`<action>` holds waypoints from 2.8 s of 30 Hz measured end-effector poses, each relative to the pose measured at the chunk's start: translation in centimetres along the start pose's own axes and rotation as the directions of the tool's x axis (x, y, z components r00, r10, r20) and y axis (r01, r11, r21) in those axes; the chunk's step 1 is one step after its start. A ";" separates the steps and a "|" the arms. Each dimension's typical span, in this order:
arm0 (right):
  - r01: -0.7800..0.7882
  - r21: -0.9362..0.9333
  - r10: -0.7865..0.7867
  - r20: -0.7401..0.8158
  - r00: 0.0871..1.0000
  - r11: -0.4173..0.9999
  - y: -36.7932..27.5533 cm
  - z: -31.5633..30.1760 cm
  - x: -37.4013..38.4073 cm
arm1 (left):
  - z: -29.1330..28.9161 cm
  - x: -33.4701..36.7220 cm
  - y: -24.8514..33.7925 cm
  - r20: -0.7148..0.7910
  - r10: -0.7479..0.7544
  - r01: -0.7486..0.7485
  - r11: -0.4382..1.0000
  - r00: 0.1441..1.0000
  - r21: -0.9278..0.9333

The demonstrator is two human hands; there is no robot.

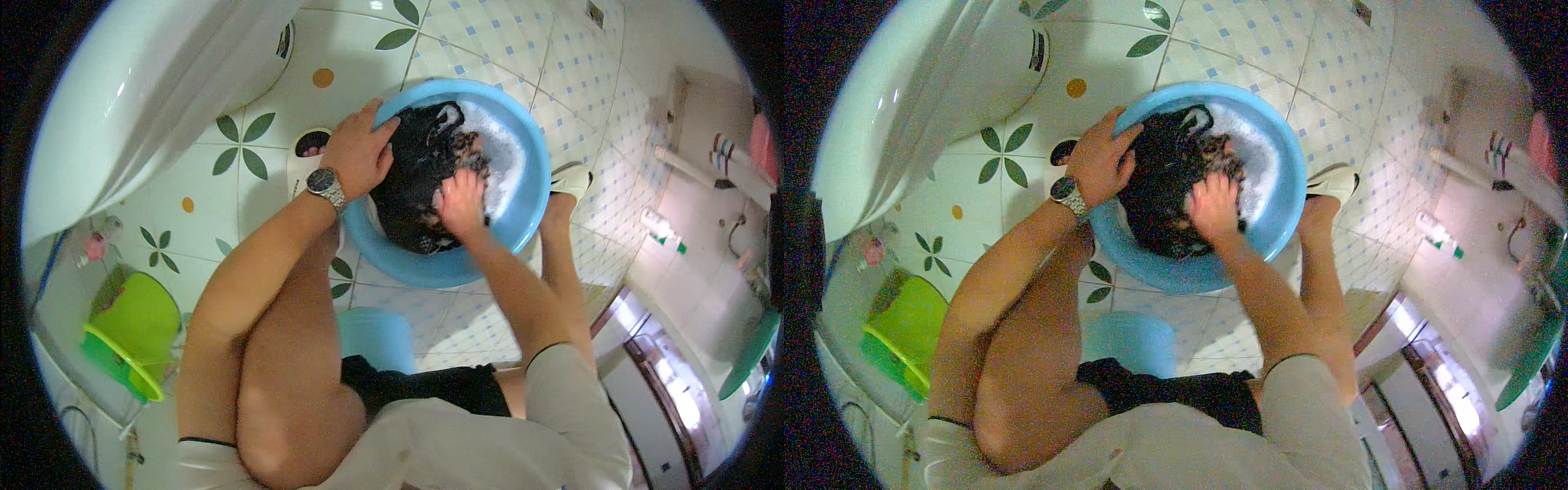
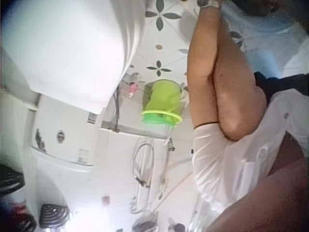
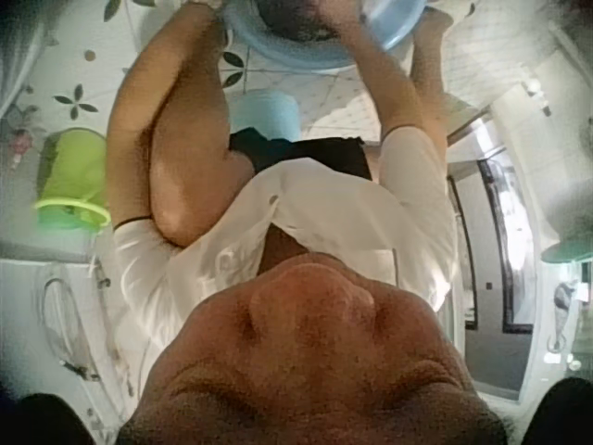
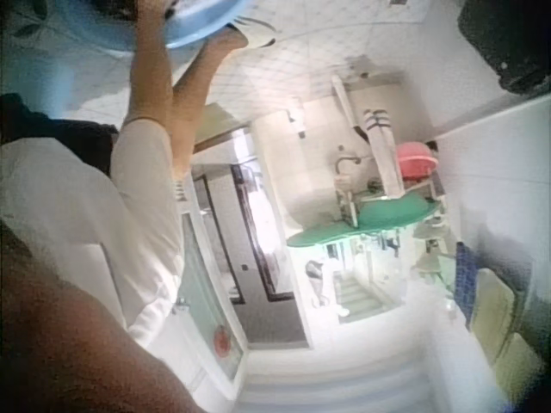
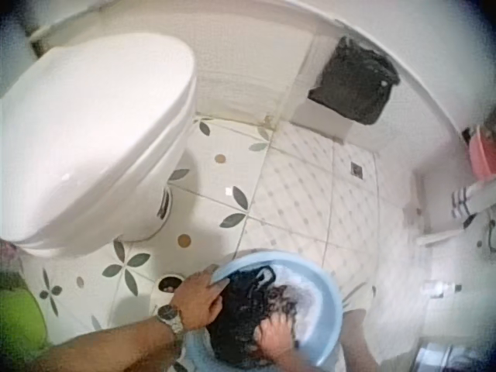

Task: The person washes clothes by hand in a basin filled with soapy water, rubbing, scrubbing, and turning the garments.

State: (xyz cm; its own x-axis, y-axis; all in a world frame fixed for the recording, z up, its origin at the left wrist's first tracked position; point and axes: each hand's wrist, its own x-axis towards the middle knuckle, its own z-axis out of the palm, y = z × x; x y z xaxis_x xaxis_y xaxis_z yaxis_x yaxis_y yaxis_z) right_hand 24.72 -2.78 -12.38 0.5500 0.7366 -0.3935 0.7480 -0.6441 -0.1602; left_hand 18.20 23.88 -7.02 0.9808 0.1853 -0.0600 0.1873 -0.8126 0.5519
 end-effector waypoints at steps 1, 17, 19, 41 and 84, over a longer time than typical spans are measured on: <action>0.047 -0.069 -0.034 0.181 0.983 0.997 0.2 -1.7 1.7 | -0.7 -0.3 -0.4 0.031 -0.033 0.033 0.999 0.999 -0.004; -0.056 -0.118 0.069 0.110 0.991 0.991 2.0 -3.6 5.5 | -0.2 0.6 0.9 -0.046 0.030 -0.030 0.999 0.998 -0.011; -0.033 -0.014 0.036 0.294 0.955 0.999 1.8 -5.9 6.8 | -0.5 0.2 0.2 -0.039 0.023 -0.023 1.000 0.999 0.005; -0.225 0.154 0.211 0.105 0.972 0.962 -2.0 -4.7 9.8 | -0.4 0.4 0.1 -0.017 0.001 0.000 0.999 1.000 0.036; 0.036 -0.008 -0.036 -0.158 0.987 0.999 -3.4 -1.7 2.4 | -0.2 -0.2 0.4 0.049 -0.015 0.015 1.000 0.999 0.004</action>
State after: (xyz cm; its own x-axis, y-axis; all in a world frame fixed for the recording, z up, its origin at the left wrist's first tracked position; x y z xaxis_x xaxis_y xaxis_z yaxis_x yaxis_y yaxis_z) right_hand 24.17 1.51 -11.26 0.5741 0.7828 -0.2399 0.7699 -0.6159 -0.1673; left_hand 18.05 23.63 -6.64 0.9793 0.1705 -0.1090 0.2023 -0.8119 0.5476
